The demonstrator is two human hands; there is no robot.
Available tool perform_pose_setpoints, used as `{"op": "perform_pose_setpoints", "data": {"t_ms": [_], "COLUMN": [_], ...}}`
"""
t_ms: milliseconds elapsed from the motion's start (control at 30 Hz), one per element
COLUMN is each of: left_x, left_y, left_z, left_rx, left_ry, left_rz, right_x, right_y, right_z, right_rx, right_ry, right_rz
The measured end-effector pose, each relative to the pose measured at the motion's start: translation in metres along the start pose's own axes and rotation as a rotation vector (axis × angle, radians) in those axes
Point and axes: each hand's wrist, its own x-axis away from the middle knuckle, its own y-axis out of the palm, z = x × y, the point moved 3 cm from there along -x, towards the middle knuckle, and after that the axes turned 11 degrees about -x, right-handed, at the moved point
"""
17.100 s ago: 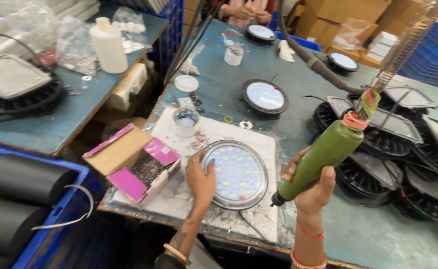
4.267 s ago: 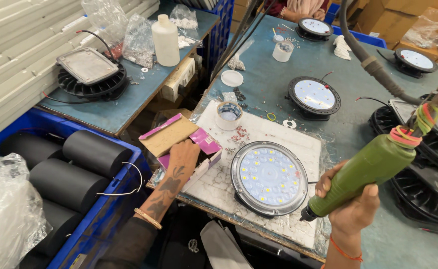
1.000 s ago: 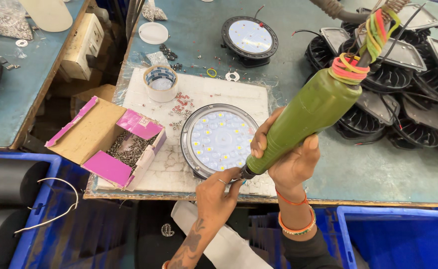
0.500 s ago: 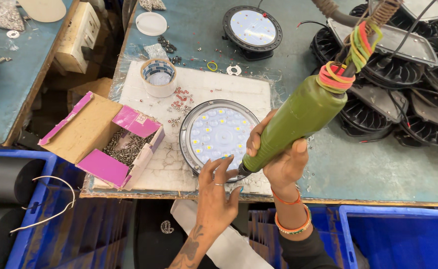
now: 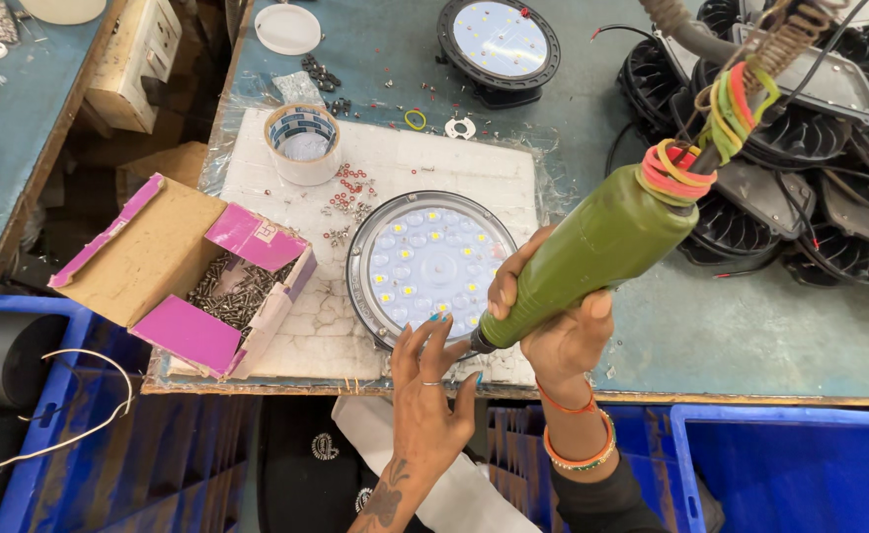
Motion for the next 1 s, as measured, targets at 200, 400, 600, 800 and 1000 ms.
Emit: {"op": "perform_pose_setpoints", "data": {"t_ms": [200,400,600,800,1000], "left_x": [0.001,0.005,0.01,0.002,-0.001], "left_y": [0.002,0.006,0.011,0.012,0.017], "left_z": [-0.001,-0.005,-0.008,-0.011,-0.013], "left_rx": [-0.002,0.024,0.0,0.003,0.021], "left_ry": [0.011,-0.018,-0.031,-0.019,-0.025], "left_rz": [0.026,0.018,0.069,0.089,0.092], "right_x": [0.001,0.001,-0.002,-0.001,0.002], "right_y": [0.0,0.005,0.006,0.009,0.009], "right_z": [0.001,0.003,0.007,0.006,0.007], "right_rx": [0.015,0.056,0.023,0.074,0.112], "right_ry": [0.008,-0.028,-0.016,-0.023,0.009], "right_rz": [0.01,0.033,0.013,0.0,-0.001]}}
